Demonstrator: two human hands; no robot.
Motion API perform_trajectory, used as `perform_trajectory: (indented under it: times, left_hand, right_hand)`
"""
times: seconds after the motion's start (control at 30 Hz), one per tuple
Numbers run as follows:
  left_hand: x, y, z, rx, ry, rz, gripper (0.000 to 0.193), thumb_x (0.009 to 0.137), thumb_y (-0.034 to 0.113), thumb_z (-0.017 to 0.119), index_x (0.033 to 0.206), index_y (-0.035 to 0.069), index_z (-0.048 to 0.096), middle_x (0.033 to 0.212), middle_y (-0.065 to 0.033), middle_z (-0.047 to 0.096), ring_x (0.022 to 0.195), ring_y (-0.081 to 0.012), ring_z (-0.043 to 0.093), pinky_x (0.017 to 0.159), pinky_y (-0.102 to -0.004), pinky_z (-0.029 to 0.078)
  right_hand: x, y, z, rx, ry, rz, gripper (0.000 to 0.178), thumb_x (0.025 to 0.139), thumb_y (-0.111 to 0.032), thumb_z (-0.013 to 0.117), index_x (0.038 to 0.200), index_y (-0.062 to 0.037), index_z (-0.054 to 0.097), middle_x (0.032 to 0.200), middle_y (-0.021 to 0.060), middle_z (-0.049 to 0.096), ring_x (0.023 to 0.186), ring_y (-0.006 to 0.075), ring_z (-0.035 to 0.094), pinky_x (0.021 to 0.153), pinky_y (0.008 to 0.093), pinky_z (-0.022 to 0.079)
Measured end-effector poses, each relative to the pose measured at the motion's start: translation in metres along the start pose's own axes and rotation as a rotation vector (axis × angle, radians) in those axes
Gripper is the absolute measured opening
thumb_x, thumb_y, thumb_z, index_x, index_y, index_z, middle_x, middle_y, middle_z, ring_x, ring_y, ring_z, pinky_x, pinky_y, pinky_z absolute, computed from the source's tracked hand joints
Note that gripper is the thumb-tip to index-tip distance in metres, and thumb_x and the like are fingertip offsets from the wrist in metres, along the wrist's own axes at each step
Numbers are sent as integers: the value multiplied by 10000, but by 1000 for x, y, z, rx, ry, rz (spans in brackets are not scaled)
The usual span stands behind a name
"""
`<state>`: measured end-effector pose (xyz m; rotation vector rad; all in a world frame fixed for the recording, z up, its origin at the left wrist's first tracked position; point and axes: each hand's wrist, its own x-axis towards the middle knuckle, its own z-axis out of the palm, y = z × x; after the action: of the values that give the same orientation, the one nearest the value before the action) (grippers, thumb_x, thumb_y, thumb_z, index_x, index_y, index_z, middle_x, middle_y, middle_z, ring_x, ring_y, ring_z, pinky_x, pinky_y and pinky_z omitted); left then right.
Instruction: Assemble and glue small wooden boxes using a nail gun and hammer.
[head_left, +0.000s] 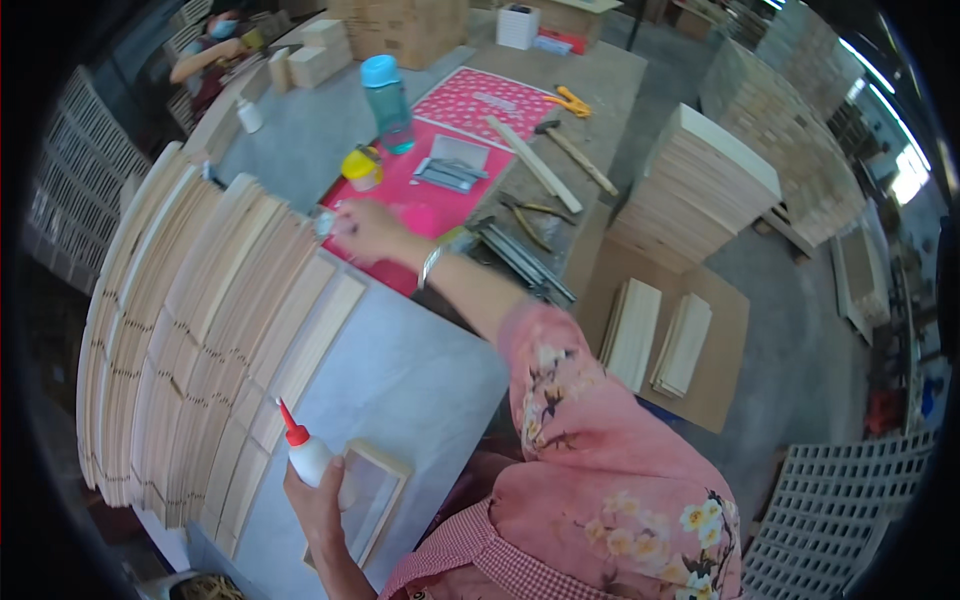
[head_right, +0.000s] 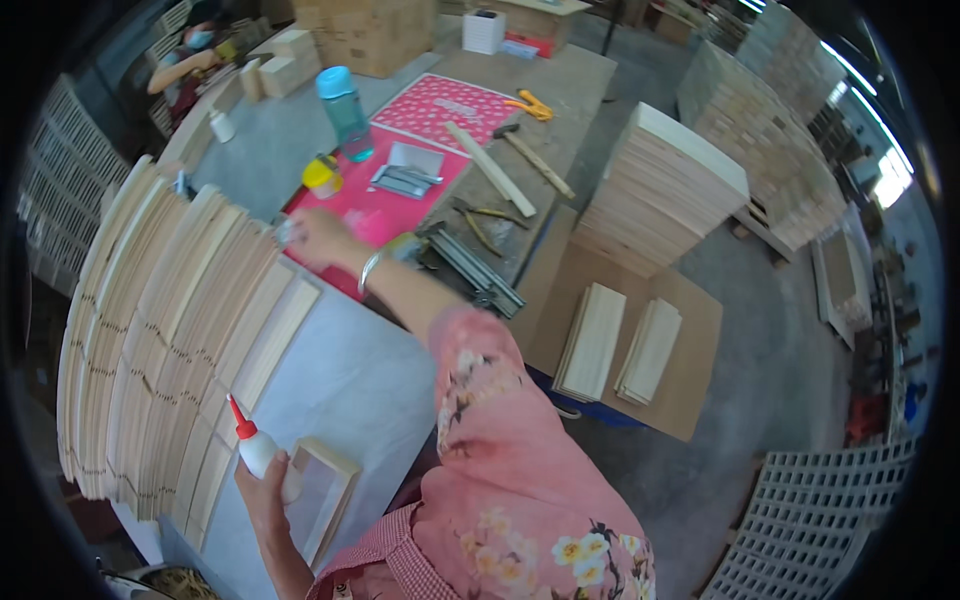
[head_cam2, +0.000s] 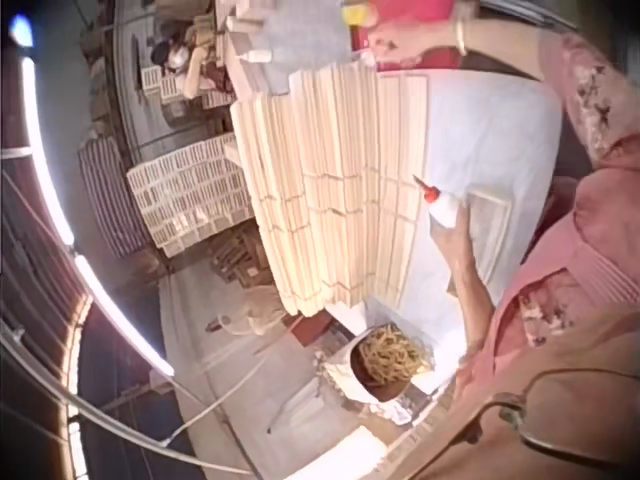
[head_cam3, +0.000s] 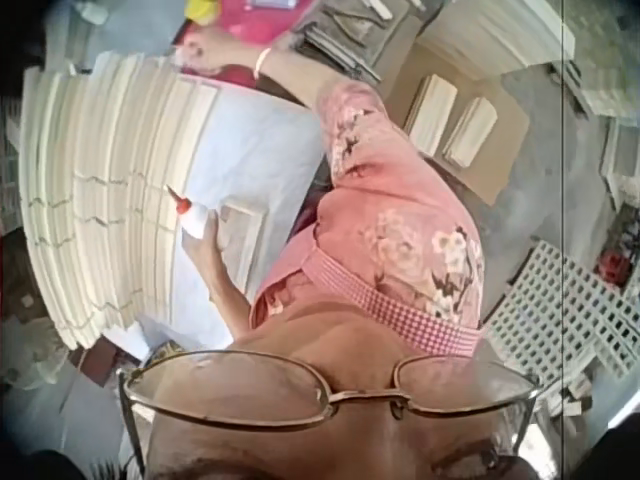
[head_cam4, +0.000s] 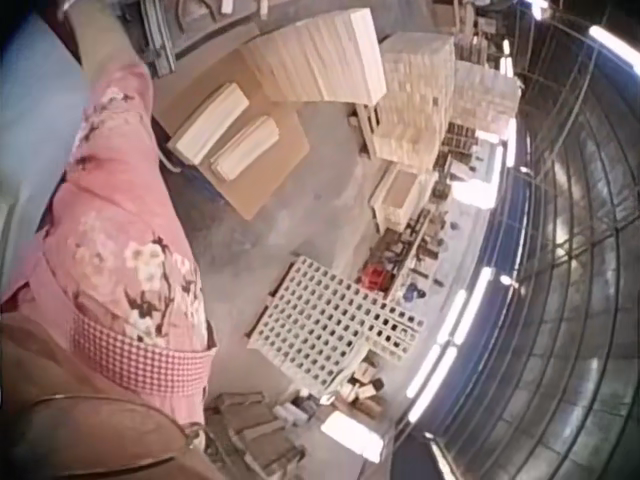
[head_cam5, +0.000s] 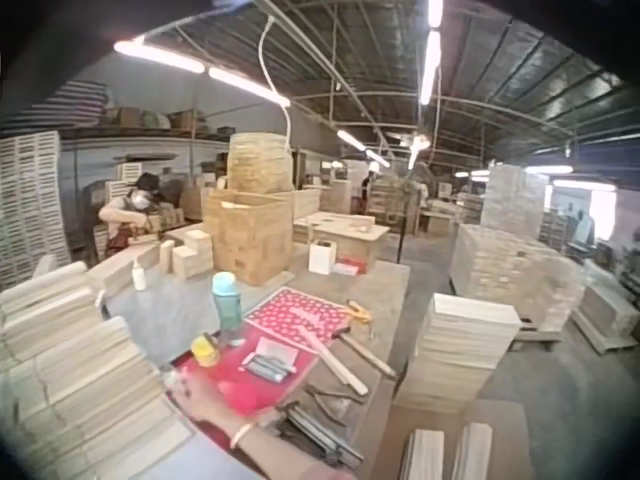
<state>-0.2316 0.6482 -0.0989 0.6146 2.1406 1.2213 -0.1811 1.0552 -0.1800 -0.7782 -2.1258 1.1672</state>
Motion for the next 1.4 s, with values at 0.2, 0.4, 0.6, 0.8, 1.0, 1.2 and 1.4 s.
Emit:
perform_trajectory:
  times: [0.2, 0.4, 0.6, 0.8, 1.0, 1.2, 1.4]
  left_hand:
    - [21, 19, 34, 332, -19, 238, 450, 767, 161, 780, 1146, -24, 625, 889, -124, 673, 746, -218, 595, 717, -344, 506]
    - [12, -7, 30, 466, 61, 389, 481, 739, 166, 798, 1165, 10, 639, 870, -114, 671, 735, -216, 584, 706, -345, 500]
    - [-19, 0, -1, 192, 165, 175, 511, 736, 167, 797, 1192, 6, 634, 897, -109, 678, 739, -214, 589, 708, -343, 502]
    - [-37, -16, -14, -143, 143, 45, 563, 753, 166, 760, 1250, -32, 588, 989, -134, 684, 829, -214, 630, 786, -326, 514]
    - [-40, -30, -17, -487, 64, 91, 570, 854, 198, 654, 1353, -38, 510, 1198, -177, 628, 1025, -238, 622, 903, -349, 496]
    - [-36, -11, 13, -831, 112, 156, 606, 954, 309, 543, 1457, -13, 437, 1385, -186, 525, 1242, -270, 533, 1041, -389, 438]
    - [-45, -24, 15, -901, -15, 177, 682, 986, 436, 470, 1523, 25, 390, 1511, -185, 434, 1374, -295, 442, 1132, -417, 377]
  right_hand:
    - [-155, -129, 55, 364, 32, -388, 228, 792, -126, 734, 947, -101, 568, 834, 34, 625, 745, 215, 594, 693, 327, 485]
    - [-137, -98, 47, 325, 43, -150, 171, 783, -84, 725, 859, -84, 571, 721, 58, 610, 649, 233, 634, 594, 364, 498]
    - [-73, -30, -51, -114, 207, 151, 286, 915, -268, 672, 1084, -55, 581, 902, 121, 686, 777, 301, 669, 697, 415, 548]
    - [9, 43, -51, -406, 226, 175, 424, 881, -302, 712, 1170, -25, 573, 950, 161, 712, 857, 344, 704, 746, 426, 558]
    - [18, 54, -41, -574, 161, 170, 442, 856, -265, 701, 1177, 10, 569, 980, 225, 691, 939, 418, 671, 796, 489, 535]
    - [-136, -61, 72, 282, -26, -426, 372, 831, -194, 754, 1118, 2, 622, 1025, 149, 685, 939, 327, 645, 864, 412, 508]
    - [-288, -173, 112, 676, -320, -101, 631, 828, -209, 766, 1373, -20, 510, 1317, 161, 590, 1131, 281, 586, 963, 369, 478]
